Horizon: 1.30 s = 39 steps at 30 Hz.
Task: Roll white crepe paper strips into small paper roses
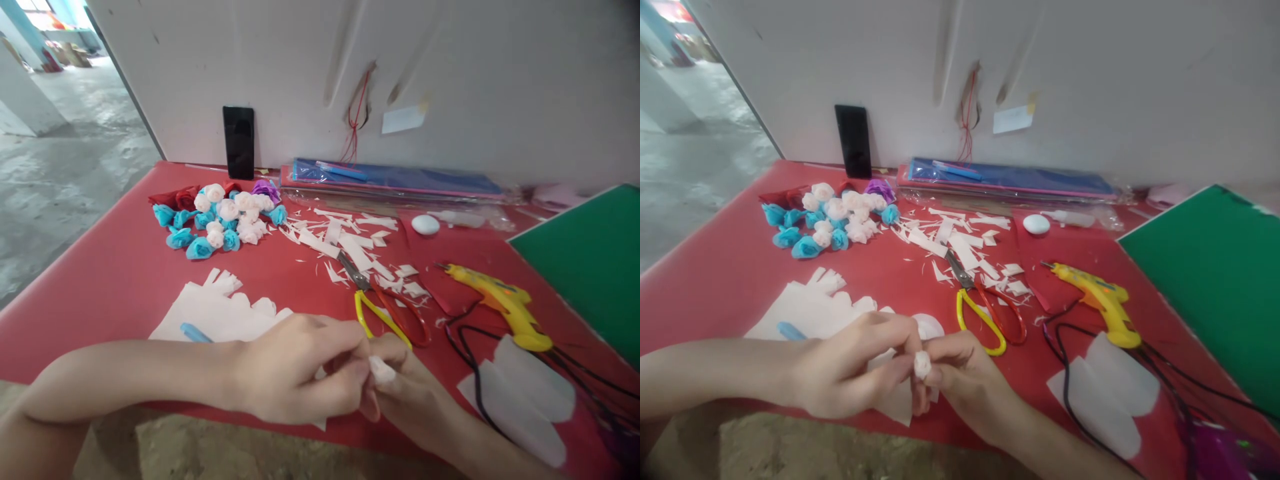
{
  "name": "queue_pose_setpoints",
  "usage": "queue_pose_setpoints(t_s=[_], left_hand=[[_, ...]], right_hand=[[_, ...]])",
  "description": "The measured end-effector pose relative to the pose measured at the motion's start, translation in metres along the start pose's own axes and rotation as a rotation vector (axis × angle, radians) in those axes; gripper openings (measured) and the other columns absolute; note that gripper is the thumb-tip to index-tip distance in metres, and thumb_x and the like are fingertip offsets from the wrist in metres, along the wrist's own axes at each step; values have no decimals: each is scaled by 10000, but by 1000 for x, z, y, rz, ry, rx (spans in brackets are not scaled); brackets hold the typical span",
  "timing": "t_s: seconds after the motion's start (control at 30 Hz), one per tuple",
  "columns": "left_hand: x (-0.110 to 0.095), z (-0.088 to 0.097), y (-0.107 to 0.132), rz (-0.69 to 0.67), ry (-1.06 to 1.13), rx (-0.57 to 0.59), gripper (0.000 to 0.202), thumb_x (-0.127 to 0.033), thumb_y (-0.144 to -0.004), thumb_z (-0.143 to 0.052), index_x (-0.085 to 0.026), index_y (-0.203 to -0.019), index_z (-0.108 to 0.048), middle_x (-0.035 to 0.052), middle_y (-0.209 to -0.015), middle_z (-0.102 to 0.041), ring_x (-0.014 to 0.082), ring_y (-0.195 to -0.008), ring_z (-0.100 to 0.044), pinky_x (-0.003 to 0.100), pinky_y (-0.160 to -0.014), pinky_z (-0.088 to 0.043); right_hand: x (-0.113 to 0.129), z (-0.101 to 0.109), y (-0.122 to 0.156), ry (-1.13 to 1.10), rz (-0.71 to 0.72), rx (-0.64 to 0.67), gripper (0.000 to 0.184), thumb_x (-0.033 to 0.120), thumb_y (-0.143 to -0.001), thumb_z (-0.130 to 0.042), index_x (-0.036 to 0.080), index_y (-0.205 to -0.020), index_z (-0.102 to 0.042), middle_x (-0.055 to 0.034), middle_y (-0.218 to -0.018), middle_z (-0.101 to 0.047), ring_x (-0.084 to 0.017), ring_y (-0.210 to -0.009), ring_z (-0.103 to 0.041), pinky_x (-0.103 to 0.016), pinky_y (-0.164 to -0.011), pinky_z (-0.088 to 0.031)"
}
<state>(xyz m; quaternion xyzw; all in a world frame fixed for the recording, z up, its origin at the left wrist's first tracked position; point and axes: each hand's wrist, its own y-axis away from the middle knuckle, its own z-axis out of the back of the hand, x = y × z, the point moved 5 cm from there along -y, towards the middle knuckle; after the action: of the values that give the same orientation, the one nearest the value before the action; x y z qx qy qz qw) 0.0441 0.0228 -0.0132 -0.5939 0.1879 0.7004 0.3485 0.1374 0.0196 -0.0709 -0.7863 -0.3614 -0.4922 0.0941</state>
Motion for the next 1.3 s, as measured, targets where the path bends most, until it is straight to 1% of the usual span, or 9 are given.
queue_pose_setpoints(t_s=[0.17,0.33,0.47,0.57,0.7,0.83,1.03,1.2,1.3], left_hand=[[-2,1,-1,-37,-38,1,139,-154,-799,-299,-184,-667,-332,103,-647,-667,139,-611,-623,225,-567,-487],[-2,0,-2,-64,-41,-8,147,-156,-798,-317,-186,-654,-324,118,-629,-670,153,-586,-624,228,-540,-483],[-3,-1,-2,-83,-37,4,148,-119,-798,-298,-183,-668,-332,122,-626,-676,152,-598,-630,229,-565,-490],[-4,-1,-2,-101,-45,7,151,-105,-796,-294,-181,-673,-337,123,-624,-678,148,-575,-627,226,-566,-491],[-4,0,-2,-78,-16,18,147,-127,-810,-293,-180,-679,-335,130,-647,-680,139,-578,-627,208,-554,-486],[-3,0,-2,-57,18,24,173,-193,-840,-302,-187,-667,-309,135,-653,-679,149,-580,-634,212,-534,-487],[-3,-1,-2,-95,18,25,173,-120,-839,-295,-184,-679,-302,168,-648,-680,159,-627,-657,205,-574,-491],[-3,-1,-4,-117,39,34,167,-96,-833,-296,-180,-689,-299,189,-664,-679,176,-632,-666,208,-565,-496],[-2,0,-4,-84,11,22,180,-115,-829,-314,-187,-667,-284,171,-642,-677,175,-613,-662,206,-542,-491]], right_hand=[[-2,1,1,-12,-6,-2,368,447,-649,-678,138,-464,-599,39,-398,-464,-77,-428,-435,-216,-473,-312],[-3,1,1,-39,-22,11,343,438,-645,-683,143,-486,-610,49,-388,-458,-66,-391,-406,-212,-452,-293],[-4,1,0,-57,-38,26,364,432,-641,-689,139,-451,-585,35,-386,-469,-79,-425,-441,-210,-459,-299],[-4,0,0,-83,-36,37,343,412,-655,-687,133,-476,-601,34,-388,-475,-76,-438,-454,-203,-480,-314],[-3,-1,0,-141,-25,53,289,392,-658,-691,138,-534,-629,47,-406,-475,-54,-410,-424,-180,-477,-330],[-5,-2,0,-191,-24,94,310,360,-673,-683,129,-484,-600,39,-404,-471,-51,-393,-424,-174,-477,-355],[-10,0,1,-277,-12,149,202,312,-709,-660,147,-593,-646,52,-420,-459,-36,-376,-403,-127,-405,-332],[-11,-1,2,-302,-3,174,205,298,-727,-645,132,-608,-663,46,-421,-453,-34,-388,-413,-112,-408,-349],[-11,-1,2,-305,-6,178,195,284,-735,-640,135,-611,-663,51,-426,-446,-27,-393,-412,-101,-428,-361]])
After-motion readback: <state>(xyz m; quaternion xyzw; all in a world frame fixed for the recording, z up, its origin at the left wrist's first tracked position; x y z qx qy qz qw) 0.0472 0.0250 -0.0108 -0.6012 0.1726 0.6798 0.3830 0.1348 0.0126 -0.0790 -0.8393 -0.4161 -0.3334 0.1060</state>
